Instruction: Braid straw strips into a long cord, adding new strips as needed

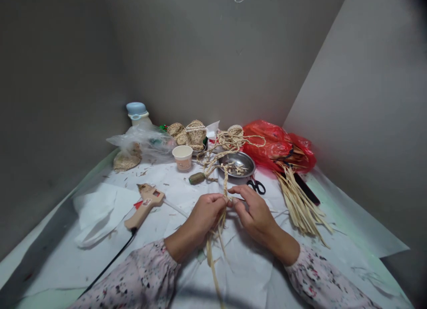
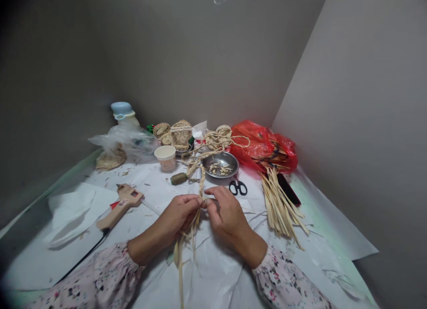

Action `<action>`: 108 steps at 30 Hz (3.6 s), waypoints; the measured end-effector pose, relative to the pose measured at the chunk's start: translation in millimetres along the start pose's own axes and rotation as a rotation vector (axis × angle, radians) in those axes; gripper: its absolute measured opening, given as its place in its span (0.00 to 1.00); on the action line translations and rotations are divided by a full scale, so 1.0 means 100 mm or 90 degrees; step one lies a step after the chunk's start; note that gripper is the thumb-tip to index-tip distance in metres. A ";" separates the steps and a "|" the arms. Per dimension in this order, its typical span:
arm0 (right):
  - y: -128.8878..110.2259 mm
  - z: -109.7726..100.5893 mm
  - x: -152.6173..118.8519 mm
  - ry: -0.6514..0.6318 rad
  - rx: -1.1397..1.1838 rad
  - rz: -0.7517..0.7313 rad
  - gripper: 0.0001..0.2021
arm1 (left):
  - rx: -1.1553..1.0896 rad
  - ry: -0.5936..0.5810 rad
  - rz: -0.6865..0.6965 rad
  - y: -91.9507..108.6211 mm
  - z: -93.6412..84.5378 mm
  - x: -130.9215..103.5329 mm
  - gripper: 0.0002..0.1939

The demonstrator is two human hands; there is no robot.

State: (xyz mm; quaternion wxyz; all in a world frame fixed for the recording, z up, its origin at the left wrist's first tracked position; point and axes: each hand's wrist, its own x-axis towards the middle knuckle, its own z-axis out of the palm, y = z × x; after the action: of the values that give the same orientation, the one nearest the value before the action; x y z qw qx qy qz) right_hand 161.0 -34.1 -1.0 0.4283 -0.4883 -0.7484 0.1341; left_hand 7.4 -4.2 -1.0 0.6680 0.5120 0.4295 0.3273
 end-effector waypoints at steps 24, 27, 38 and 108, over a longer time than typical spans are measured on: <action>0.04 0.00 0.03 -0.106 0.126 0.114 0.09 | 0.086 -0.009 0.058 -0.05 -0.02 0.05 0.11; 0.06 0.02 0.02 -0.116 0.141 0.147 0.09 | 0.136 -0.021 0.091 -0.05 -0.03 0.05 0.10; 0.09 0.03 -0.01 -0.106 -0.003 0.103 0.06 | 0.456 -0.004 0.174 -0.06 -0.03 -0.01 0.14; 0.01 -0.02 0.05 -0.069 0.168 0.174 0.06 | 0.233 -0.011 0.137 -0.05 -0.04 0.05 0.16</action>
State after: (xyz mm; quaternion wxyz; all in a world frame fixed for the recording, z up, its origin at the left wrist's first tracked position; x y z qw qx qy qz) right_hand 162.6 -29.6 2.8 0.4253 -0.5171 -0.6729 0.3145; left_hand 5.8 -0.1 -7.8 0.5290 0.6704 0.4187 0.3090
